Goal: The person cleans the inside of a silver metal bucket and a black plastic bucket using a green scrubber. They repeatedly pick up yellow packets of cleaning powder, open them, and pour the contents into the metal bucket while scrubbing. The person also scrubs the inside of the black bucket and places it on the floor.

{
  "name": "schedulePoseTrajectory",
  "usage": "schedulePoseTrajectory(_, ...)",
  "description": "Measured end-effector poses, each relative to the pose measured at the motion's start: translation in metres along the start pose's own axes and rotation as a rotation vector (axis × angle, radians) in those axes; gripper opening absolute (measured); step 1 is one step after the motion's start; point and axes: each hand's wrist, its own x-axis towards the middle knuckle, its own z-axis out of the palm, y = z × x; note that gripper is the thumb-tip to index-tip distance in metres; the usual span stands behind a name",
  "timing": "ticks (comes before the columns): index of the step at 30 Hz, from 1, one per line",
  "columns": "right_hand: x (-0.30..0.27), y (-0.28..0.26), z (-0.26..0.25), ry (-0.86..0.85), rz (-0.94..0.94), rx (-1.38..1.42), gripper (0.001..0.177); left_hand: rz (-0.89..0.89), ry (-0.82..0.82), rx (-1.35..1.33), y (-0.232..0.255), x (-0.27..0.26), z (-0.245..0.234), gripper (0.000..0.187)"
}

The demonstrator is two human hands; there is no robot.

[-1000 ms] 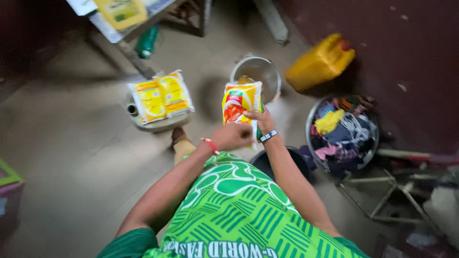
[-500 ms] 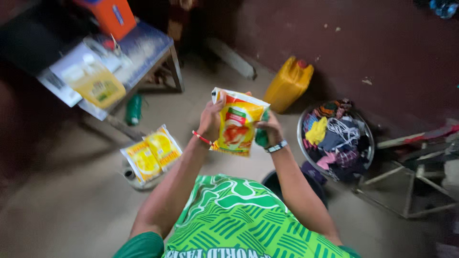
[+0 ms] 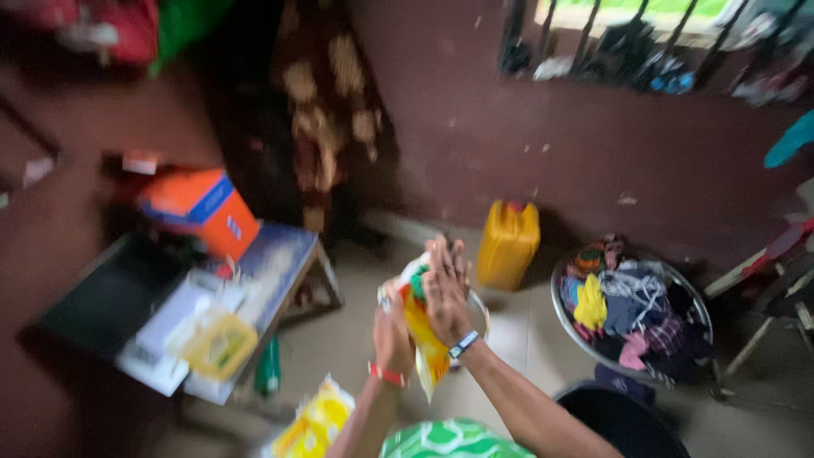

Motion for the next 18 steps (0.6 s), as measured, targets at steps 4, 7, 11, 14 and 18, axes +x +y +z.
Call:
schedulePoseTrajectory(4,-0.013,0.004,0.008,-0.115,-0.185,0.287,0.055,-0.018,-0.040,0.037,0.005,-0.002,-0.009,0.045)
schedulePoseTrajectory(7,-0.008,0.007,-0.008,-0.174,-0.049,0.181,0.055,-0.186,0.061,-0.042,0.009,0.002,-0.001,0.044)
schedulePoseTrajectory(11,-0.006,0.003,-0.018,-0.052,-0.037,0.220,0.058,-0.141,-0.023,0.105,0.001,0.000,0.010,0.050)
schedulePoseTrajectory(14,-0.009,0.007,-0.034,-0.072,-0.147,0.167,0.053,-0.146,-0.059,0.021,-0.002,0.000,0.023,0.043)
schedulePoseTrajectory(18,0.003,0.022,-0.051,0.004,0.142,0.137,0.045,-0.193,-0.065,0.078,-0.014,-0.013,0.040,0.039)
